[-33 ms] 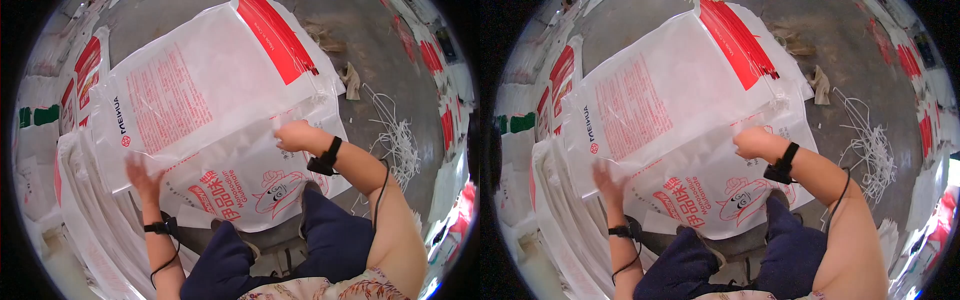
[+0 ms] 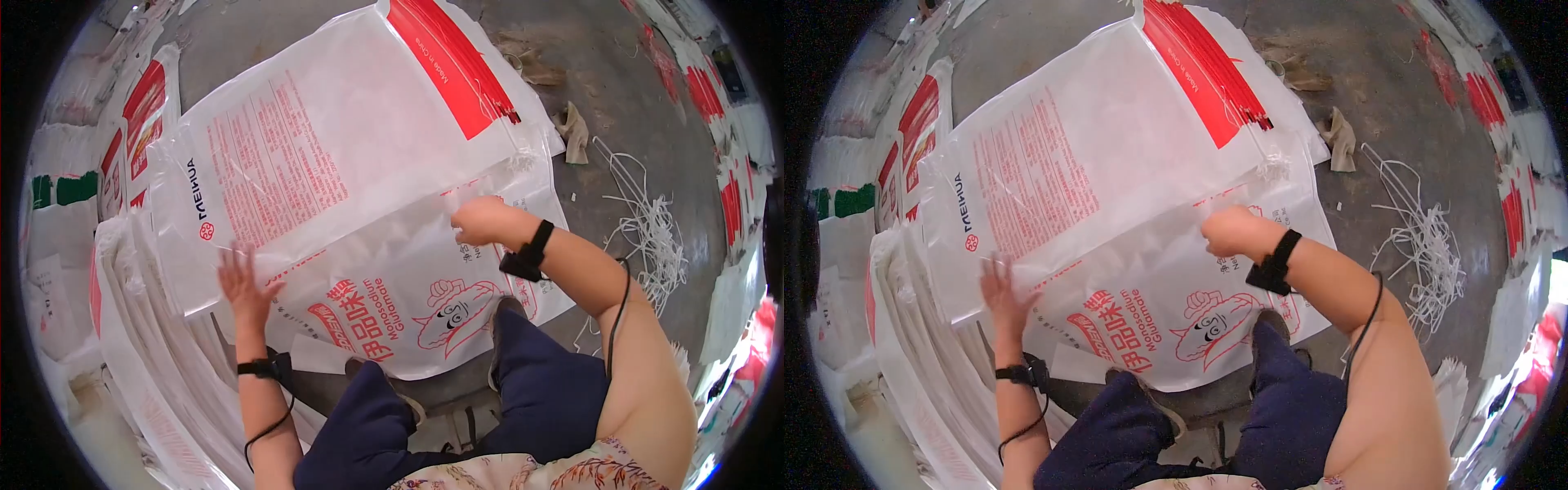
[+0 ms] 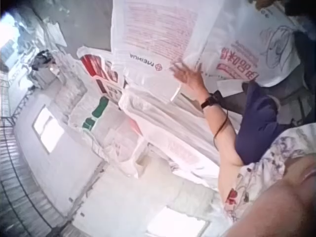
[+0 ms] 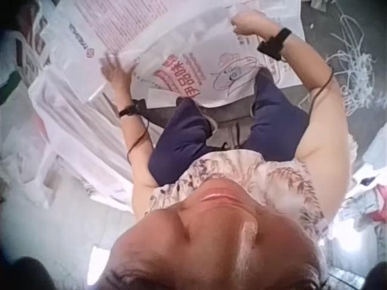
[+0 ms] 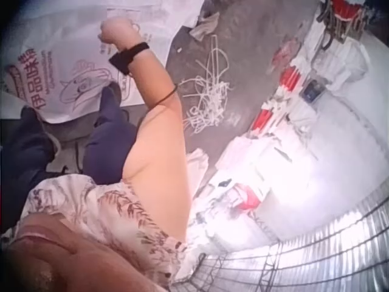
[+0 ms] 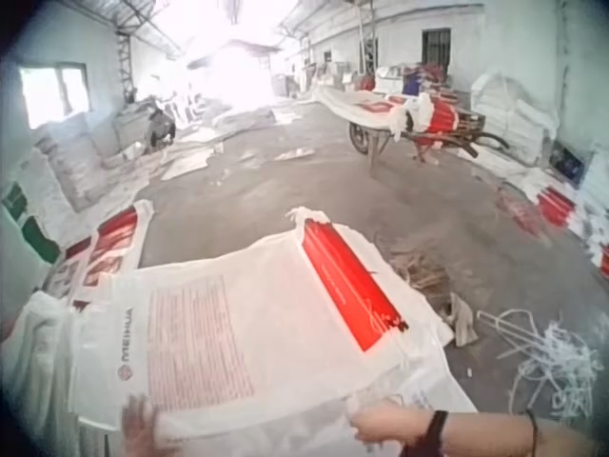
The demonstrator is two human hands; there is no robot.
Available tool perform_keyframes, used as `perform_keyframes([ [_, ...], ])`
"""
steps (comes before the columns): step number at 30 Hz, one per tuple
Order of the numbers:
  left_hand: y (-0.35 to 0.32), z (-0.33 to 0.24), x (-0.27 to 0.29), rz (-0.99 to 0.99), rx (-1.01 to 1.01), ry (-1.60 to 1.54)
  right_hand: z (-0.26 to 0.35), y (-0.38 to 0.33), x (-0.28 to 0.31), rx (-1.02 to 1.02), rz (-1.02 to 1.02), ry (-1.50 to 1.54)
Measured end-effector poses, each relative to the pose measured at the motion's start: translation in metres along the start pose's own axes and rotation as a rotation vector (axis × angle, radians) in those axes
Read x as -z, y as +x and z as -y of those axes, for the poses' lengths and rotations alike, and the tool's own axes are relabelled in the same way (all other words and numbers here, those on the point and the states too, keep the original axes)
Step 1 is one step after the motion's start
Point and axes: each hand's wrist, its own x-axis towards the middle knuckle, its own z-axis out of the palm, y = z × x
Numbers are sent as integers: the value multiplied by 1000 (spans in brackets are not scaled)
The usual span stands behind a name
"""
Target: Sorting and stacking printed plastic bags in a manufacturing facility.
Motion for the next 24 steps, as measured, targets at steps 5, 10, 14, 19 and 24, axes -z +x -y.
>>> perform_keyframes([
  [5,13,17,-27,39,45,-59,-15,38,2,-38,-286,7],
  [10,41,2,-11,317,52,-12,-9,8,21,-28,-232,81],
  [14,45,-1,1,339,75,17,2,-19,67,19,-687,40],
  [19,7,17,-14,356,-24,-139,-38,-17,62,-289,-961,-503],
  [24,-74,-10,50,523,-87,-447,7,-63,82,-159,-604,-370],
])
